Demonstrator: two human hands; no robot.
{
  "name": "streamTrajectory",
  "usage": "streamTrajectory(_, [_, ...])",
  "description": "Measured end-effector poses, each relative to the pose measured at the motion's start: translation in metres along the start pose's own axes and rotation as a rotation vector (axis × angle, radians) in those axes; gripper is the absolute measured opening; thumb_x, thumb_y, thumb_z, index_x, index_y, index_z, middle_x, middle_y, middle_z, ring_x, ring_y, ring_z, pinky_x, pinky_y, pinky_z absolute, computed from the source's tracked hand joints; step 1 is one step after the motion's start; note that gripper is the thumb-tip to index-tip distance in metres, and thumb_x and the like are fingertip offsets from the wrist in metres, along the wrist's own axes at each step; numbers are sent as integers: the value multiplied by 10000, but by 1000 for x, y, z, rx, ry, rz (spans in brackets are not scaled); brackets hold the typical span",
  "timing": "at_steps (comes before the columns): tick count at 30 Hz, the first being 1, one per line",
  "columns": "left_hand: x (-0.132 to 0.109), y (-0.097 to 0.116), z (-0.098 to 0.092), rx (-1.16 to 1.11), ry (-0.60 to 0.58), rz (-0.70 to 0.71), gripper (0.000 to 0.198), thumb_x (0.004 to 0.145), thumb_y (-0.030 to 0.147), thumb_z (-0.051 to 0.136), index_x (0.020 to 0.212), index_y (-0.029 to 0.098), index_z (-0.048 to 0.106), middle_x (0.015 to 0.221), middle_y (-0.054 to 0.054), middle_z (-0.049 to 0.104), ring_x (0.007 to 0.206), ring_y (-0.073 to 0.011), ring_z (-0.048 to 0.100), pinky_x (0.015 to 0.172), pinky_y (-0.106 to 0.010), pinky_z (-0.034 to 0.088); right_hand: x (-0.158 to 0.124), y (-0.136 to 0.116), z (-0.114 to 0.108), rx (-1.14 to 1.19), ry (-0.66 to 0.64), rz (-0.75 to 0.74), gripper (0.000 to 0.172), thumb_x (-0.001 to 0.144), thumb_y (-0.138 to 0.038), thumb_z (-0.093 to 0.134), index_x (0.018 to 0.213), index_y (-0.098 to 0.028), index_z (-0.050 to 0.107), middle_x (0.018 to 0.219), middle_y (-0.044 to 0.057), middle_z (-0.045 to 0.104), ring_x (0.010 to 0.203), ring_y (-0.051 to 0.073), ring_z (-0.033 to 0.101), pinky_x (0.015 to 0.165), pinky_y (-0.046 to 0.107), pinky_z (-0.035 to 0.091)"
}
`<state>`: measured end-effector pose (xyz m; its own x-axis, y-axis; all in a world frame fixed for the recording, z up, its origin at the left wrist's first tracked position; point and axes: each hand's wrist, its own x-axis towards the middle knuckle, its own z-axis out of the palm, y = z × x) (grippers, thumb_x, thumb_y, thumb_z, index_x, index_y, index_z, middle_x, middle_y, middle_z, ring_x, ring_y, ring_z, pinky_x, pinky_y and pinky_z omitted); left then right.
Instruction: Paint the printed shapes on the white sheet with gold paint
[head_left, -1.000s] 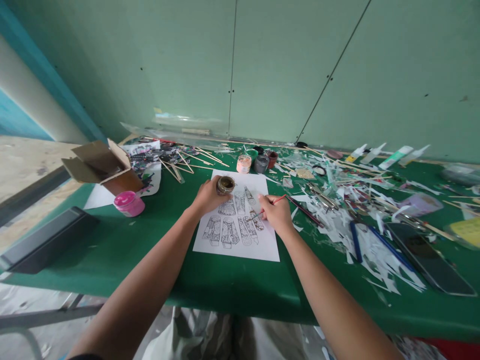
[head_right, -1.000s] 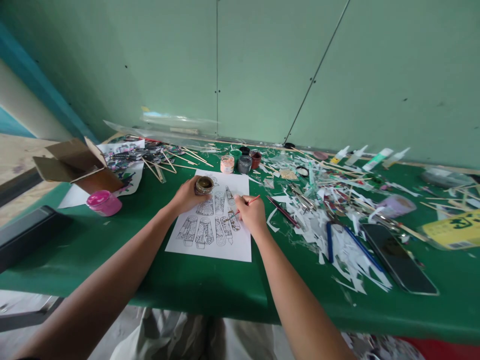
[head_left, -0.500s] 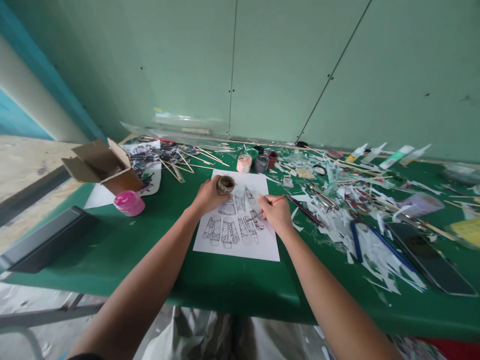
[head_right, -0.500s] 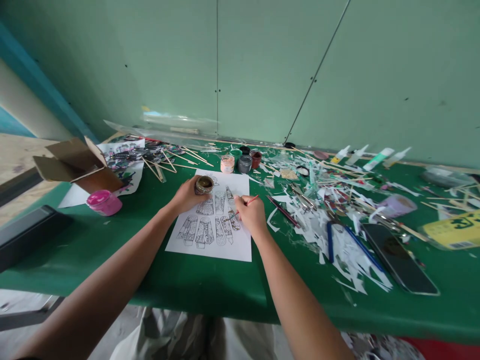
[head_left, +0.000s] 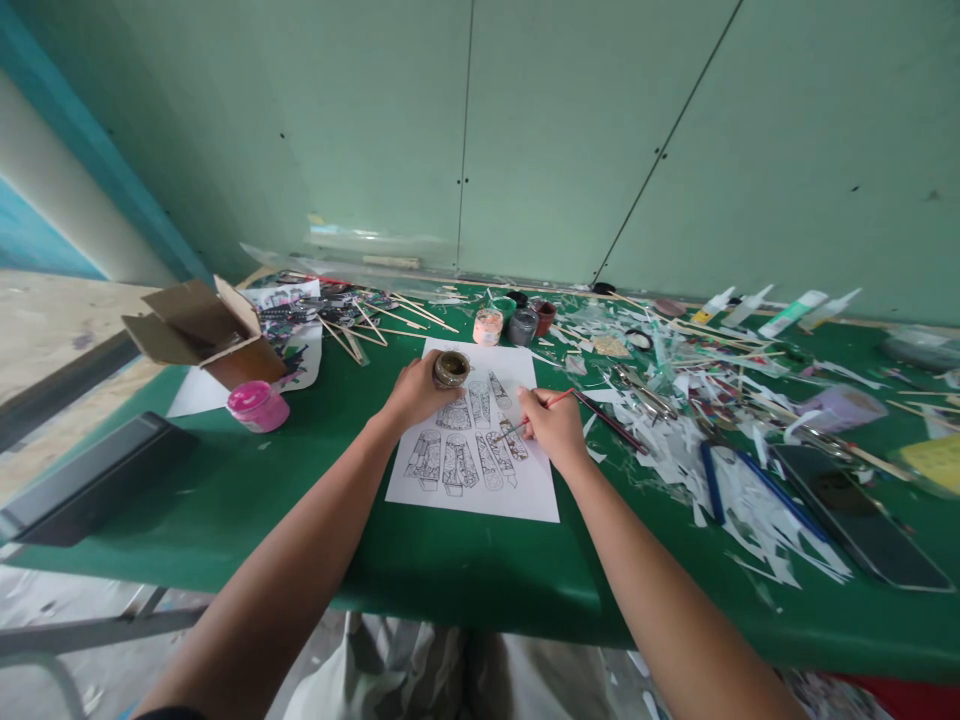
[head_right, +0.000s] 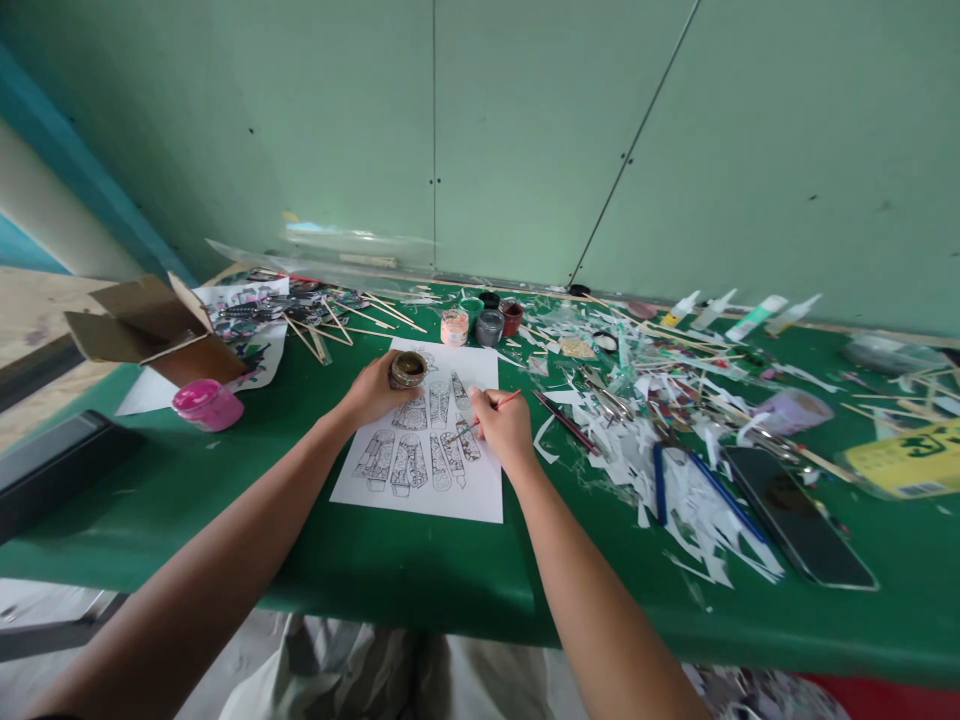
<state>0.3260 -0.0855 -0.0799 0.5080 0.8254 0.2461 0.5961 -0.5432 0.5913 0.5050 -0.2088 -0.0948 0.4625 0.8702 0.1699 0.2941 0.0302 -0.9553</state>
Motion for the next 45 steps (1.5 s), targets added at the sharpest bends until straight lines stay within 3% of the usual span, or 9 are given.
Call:
streamTrajectory(10, [0, 0, 0, -15, 1, 11, 472, 637, 327, 728, 1055, 183, 563, 987, -96, 650, 932, -292, 591, 752, -397, 447, -1, -3, -1, 147, -30, 50, 575, 772, -687, 492, 453, -208, 494, 299, -24, 429, 251, 96, 394, 312, 231, 340])
streamTrajectory(30, [-1, 0, 0, 16, -4, 0, 461, 649, 333, 732, 1051, 194, 555, 984, -98, 633, 937, -296, 585, 753, -394, 443, -2, -2, 1, -36, -15, -6, 446, 785, -462, 562, 427, -219, 458, 290, -43, 406, 290, 109, 409, 376, 240, 359])
streamTrajectory(45, [0, 0, 0, -8, 4, 6, 460, 636, 330, 733, 1039, 182, 567, 987, -99, 649, 932, -300, 589, 764, -416, 450, -2, -4, 1, -29, -34, -12, 449, 790, -462, 539, 419, -226, 449, 288, -43, 397, 296, 116, 412, 392, 249, 370])
